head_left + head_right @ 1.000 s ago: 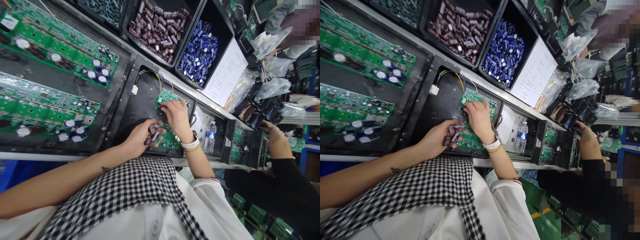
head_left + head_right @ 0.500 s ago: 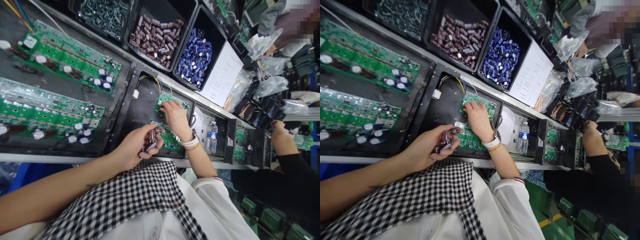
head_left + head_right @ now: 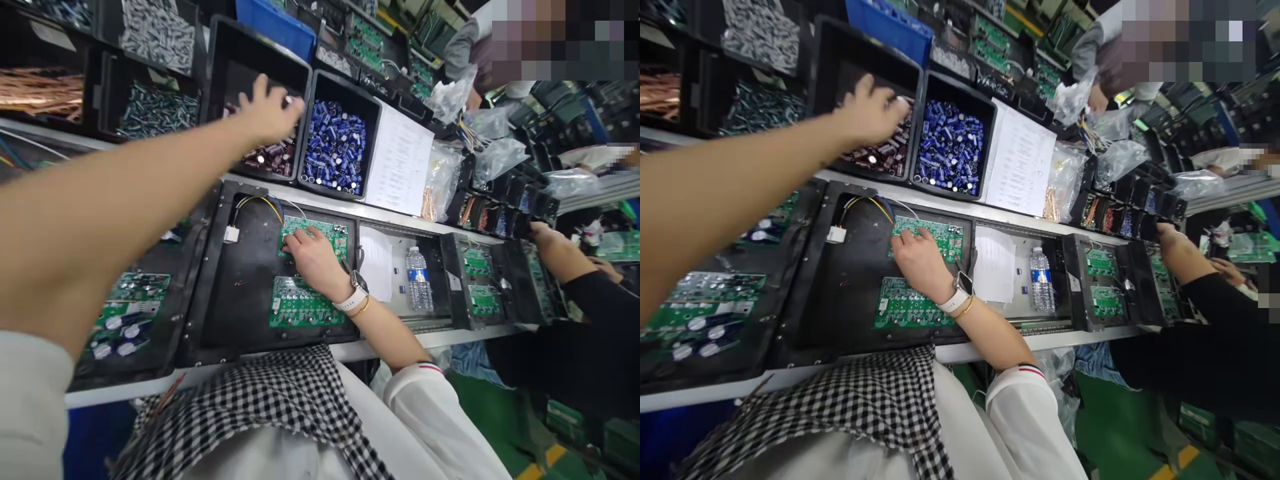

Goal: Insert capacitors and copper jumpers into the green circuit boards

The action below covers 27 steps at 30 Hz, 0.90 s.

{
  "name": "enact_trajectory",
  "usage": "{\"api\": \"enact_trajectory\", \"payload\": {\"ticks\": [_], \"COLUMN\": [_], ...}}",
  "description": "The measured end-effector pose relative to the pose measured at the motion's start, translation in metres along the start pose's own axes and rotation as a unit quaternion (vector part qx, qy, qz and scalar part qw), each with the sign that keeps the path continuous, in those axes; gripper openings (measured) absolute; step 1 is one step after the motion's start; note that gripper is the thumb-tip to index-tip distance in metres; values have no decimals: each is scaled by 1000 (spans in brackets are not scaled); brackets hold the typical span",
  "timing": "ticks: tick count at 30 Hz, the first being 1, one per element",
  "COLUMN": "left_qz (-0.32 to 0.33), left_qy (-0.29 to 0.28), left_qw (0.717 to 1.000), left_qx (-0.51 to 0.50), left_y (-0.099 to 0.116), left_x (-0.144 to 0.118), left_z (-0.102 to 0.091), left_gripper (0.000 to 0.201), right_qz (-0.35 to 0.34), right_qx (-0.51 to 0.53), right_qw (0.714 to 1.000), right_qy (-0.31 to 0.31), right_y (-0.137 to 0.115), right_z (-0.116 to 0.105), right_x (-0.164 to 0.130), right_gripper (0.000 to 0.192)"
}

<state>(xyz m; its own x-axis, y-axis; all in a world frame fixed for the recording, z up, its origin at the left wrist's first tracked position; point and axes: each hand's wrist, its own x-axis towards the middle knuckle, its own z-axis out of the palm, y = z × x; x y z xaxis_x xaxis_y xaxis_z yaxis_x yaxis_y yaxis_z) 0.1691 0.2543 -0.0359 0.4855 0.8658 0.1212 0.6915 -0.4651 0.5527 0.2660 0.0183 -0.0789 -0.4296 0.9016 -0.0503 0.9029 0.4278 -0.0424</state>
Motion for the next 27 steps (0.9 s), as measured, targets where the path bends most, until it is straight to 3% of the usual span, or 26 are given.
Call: {"api": "enact_trajectory", "payload": {"ticks": [2,5,8,14,18,20,22,25,27], "left_qz": [23,100,92,82,67,61,65,84,104], "left_qy": [14,-28,-45,-33,-23,-19,-16,-24,-47], "left_qw": [999,993,994,996,995,991,989,992,993], "left_qx": [23,51,42,-9,-76,-115,-135,-93,-31], "left_y": [12,31,42,52,54,53,51,49,48], "left_x": [-5,-13,-4,36,39,35,31,29,29], "left_z": [33,78,105,119,121,121,120,116,112], "left_gripper": [74,80,81,71,67,67,64,62,64], "right_qz": [0,-18,-33,-94,-90,-71,-6,204,252], "right_qx": [0,-1,-15,-46,-20,12,33,15,-9], "right_qw": [1000,1000,999,994,996,997,998,966,954], "right_qy": [-1,-8,-10,3,4,16,59,156,161], "right_y": [0,1,3,-6,-7,12,48,116,152], "right_z": [1,-1,-6,-10,-3,-4,-9,-14,-11], "right_x": [0,0,0,-1,-1,0,4,14,23], "right_gripper": [22,21,20,29,30,27,27,30,26]}}
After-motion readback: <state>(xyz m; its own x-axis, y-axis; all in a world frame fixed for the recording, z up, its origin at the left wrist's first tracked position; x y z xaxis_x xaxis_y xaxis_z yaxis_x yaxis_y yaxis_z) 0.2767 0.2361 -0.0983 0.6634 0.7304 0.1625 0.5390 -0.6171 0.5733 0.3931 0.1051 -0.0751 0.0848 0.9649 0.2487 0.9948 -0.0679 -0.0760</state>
